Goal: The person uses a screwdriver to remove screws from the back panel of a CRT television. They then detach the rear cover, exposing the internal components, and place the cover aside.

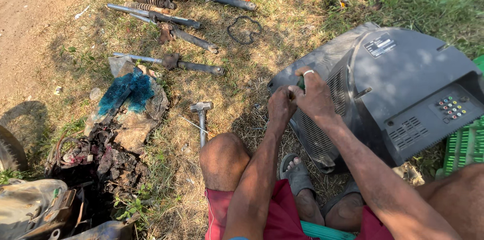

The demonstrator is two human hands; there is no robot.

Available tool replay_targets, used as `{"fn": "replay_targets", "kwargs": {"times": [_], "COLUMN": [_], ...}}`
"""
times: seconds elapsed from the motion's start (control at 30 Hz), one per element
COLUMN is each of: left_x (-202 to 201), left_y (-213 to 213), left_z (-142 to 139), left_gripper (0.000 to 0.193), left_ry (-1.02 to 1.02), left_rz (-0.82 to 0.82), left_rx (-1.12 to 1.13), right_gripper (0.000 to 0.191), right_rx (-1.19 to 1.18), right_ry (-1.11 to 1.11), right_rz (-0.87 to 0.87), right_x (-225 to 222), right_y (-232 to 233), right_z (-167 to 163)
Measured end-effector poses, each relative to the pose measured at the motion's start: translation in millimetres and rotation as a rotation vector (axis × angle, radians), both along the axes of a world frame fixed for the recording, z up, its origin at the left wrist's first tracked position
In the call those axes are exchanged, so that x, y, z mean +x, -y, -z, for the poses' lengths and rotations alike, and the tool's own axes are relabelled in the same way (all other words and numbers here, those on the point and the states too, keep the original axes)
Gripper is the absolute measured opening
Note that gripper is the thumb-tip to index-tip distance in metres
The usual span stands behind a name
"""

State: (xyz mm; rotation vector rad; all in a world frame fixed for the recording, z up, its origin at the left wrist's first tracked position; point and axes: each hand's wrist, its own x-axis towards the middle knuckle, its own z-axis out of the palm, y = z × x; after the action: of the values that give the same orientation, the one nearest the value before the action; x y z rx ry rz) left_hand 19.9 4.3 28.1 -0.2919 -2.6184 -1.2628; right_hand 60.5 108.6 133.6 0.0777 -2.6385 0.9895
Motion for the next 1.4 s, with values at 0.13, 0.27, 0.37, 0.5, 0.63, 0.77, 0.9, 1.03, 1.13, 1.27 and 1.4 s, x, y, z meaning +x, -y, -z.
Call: {"fn": "replay_targets", "kwargs": {"times": [0.13,0.27,0.37,0.5,0.63,0.77,0.9,1.03,1.13,1.27,1.4], "left_x": [-3.9,-6.1,-0.1,26.5,78.4,120.3,138.1,148.0,151.8,150.1,151.6], "left_y": [1.3,0.6,1.9,2.2,-12.1,-33.3,-44.9,-42.5,-36.6,-38.1,-38.4], "left_z": [3.5,5.2,-8.9,-47.5,-76.5,-71.8,-50.9,-36.1,-29.8,-20.7,-8.1], "left_gripper": [0.016,0.014,0.015,0.016,0.019,0.022,0.02,0.013,0.014,0.013,0.015], "left_ry": [0.077,0.147,0.133,0.15,0.174,0.168,0.105,0.086,0.067,0.094,0.08], "left_rz": [0.251,0.277,0.296,0.426,0.779,0.89,0.923,0.946,0.945,0.932,0.943], "left_rx": [0.059,-0.001,0.026,0.031,0.082,-0.058,-0.201,-0.312,-0.186,-0.297,-0.291], "right_gripper": [0.043,0.048,0.051,0.051,0.04,0.033,0.028,0.029,0.029,0.029,0.029], "right_rx": [-0.018,-0.046,-0.101,-0.092,-0.072,-0.063,-0.051,-0.087,-0.11,-0.112,-0.109], "right_ry": [-0.168,-0.202,-0.069,0.07,0.017,0.086,0.107,0.051,-0.038,-0.003,0.05], "right_rz": [-0.174,-0.28,-0.254,-0.165,-0.161,-0.08,-0.017,-0.015,-0.057,-0.042,-0.018], "right_x": [9.4,14.4,20.2,42.8,95.3,155.5,189.1,204.6,209.3,211.2,215.2], "right_y": [-17.2,-26.0,-27.9,-42.0,-66.8,-71.7,-65.8,-66.1,-67.2,-63.3,-61.1], "right_z": [-0.4,-3.8,-17.0,-56.1,-96.4,-96.1,-72.1,-57.0,-50.1,-37.9,-27.1]}}
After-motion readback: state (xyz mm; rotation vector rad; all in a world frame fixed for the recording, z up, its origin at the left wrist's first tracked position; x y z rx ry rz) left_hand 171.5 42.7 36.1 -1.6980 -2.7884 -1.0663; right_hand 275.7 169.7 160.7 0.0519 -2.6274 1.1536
